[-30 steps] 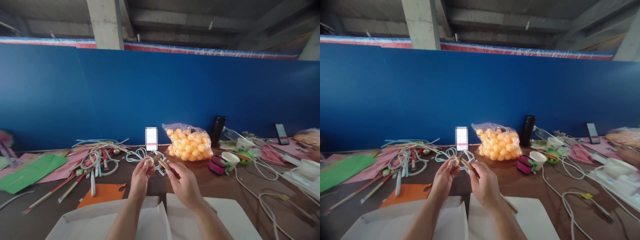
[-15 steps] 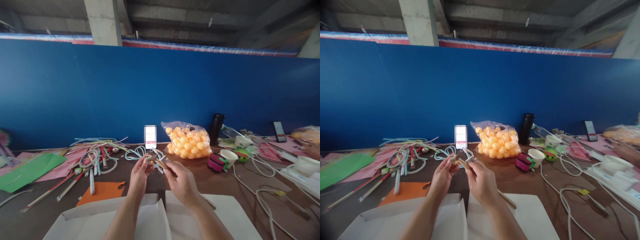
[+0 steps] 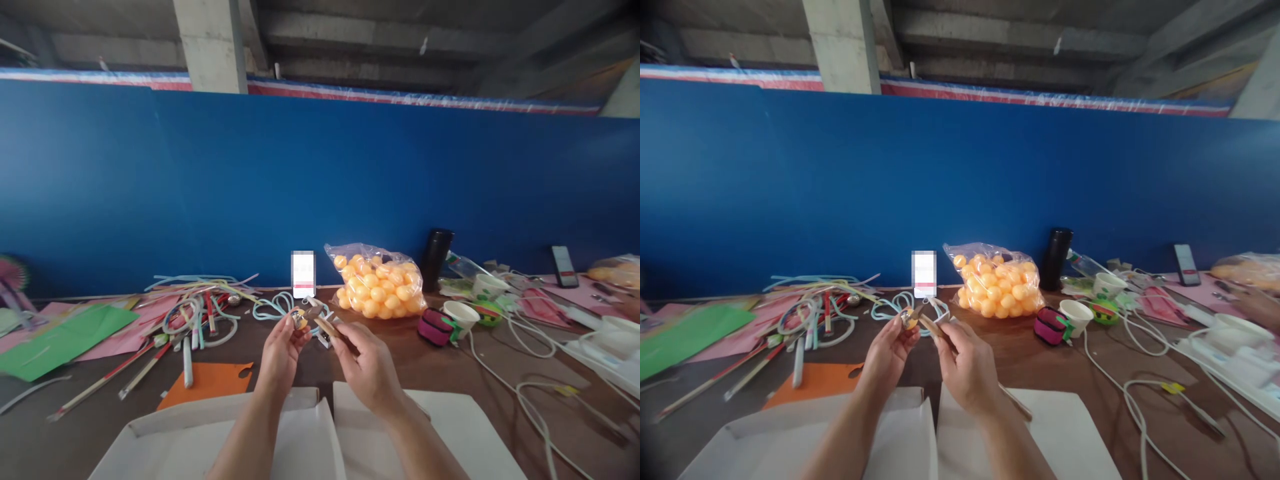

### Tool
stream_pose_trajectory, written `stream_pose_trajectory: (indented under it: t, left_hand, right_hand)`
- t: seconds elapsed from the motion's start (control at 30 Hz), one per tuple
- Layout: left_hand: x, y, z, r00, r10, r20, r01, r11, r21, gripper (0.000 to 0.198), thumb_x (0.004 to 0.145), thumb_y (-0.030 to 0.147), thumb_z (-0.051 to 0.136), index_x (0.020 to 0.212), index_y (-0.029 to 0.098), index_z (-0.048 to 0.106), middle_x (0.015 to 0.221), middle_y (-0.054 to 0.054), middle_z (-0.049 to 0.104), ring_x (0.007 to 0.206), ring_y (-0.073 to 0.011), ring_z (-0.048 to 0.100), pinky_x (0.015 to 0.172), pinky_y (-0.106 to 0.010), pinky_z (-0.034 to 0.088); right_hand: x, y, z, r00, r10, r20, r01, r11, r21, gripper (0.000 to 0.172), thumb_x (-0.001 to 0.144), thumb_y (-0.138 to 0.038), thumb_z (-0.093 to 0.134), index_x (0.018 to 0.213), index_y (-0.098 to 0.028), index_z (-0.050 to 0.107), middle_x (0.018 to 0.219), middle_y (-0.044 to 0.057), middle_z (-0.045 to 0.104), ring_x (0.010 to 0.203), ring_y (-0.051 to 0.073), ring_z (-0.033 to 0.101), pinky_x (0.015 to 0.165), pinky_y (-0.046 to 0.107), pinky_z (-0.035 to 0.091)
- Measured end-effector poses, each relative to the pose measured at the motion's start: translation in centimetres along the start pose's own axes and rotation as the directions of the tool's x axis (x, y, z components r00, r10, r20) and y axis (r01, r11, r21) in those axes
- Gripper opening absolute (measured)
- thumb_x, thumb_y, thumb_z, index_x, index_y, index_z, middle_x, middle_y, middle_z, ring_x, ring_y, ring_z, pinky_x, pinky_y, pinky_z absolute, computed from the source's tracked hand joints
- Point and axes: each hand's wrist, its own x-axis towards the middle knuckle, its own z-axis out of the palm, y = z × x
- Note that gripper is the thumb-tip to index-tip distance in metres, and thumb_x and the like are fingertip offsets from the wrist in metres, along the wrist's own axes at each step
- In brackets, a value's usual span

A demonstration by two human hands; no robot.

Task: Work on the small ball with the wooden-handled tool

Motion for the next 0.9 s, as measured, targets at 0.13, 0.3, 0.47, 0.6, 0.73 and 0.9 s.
stream_pose_trajectory:
  t: [0.13,0.3,0.47,0.6,0.73,0.9]
  left_hand:
    - [-0.12,0.06,0.15,1.000,-0.005,0.006,0.005,1.000,-0.004,0.030,0.076,0.026,0.069,0.102,0.011,0.066,0.080,-0.008,0.069,0.067,-0.0137,0.065,0.063,-0.025,0.055]
    - [-0.21,0.08,0.25,1.000,-0.017,0.009,0.017,1.000,0.000,0.027,0.077,0.027,0.069,0.099,0.011,0.066,0.080,-0.008,0.068,0.067,-0.0133,0.064,0.063,-0.025,0.055]
    - [-0.26,0.09,0.33,0.999,-0.037,-0.017,0.037,0.999,-0.015,0.022,0.076,0.027,0.070,0.091,0.010,0.066,0.074,-0.006,0.067,0.064,-0.0135,0.064,0.061,-0.025,0.055]
    - [-0.27,0.09,0.41,0.999,-0.046,-0.025,0.045,0.999,-0.012,0.020,0.077,0.027,0.069,0.089,0.011,0.066,0.074,-0.006,0.067,0.063,-0.0128,0.064,0.060,-0.025,0.055]
    - [-0.21,-0.05,0.36,0.999,-0.038,-0.037,0.038,0.999,-0.007,0.021,0.079,0.027,0.067,0.090,0.010,0.066,0.074,-0.007,0.066,0.062,-0.0123,0.063,0.059,-0.025,0.056]
    - [-0.08,-0.17,0.28,0.997,-0.054,-0.060,0.054,0.999,0.001,0.020,0.079,0.026,0.067,0.091,0.010,0.066,0.075,-0.007,0.066,0.062,-0.0122,0.063,0.059,-0.024,0.056]
  right_hand:
    - [-0.06,0.06,0.04,1.000,-0.007,0.003,0.007,1.000,0.000,0.023,0.090,-0.023,0.050,0.109,-0.022,0.064,0.100,0.007,0.067,0.091,0.020,0.064,0.080,0.027,0.051]
    - [-0.02,-0.08,0.18,1.000,-0.016,0.003,0.016,1.000,-0.027,0.022,0.090,-0.024,0.050,0.106,-0.022,0.064,0.097,0.007,0.068,0.089,0.019,0.065,0.078,0.027,0.051]
    - [-0.02,-0.07,0.17,1.000,-0.019,-0.016,0.019,1.000,-0.003,0.023,0.091,-0.024,0.048,0.107,-0.021,0.064,0.097,0.008,0.068,0.090,0.020,0.065,0.078,0.027,0.051]
    - [-0.11,0.03,0.19,1.000,-0.024,-0.001,0.024,0.999,-0.024,0.022,0.090,-0.023,0.050,0.107,-0.021,0.063,0.099,0.008,0.068,0.090,0.020,0.064,0.080,0.028,0.050]
    - [-0.15,0.05,0.25,1.000,-0.009,0.009,0.009,1.000,-0.022,0.023,0.090,-0.022,0.049,0.109,-0.022,0.063,0.100,0.007,0.067,0.090,0.019,0.064,0.080,0.028,0.050]
    - [-0.21,0.20,0.35,1.000,-0.010,0.028,0.011,0.999,-0.048,0.023,0.090,-0.022,0.050,0.109,-0.022,0.063,0.101,0.007,0.068,0.091,0.020,0.064,0.080,0.028,0.050]
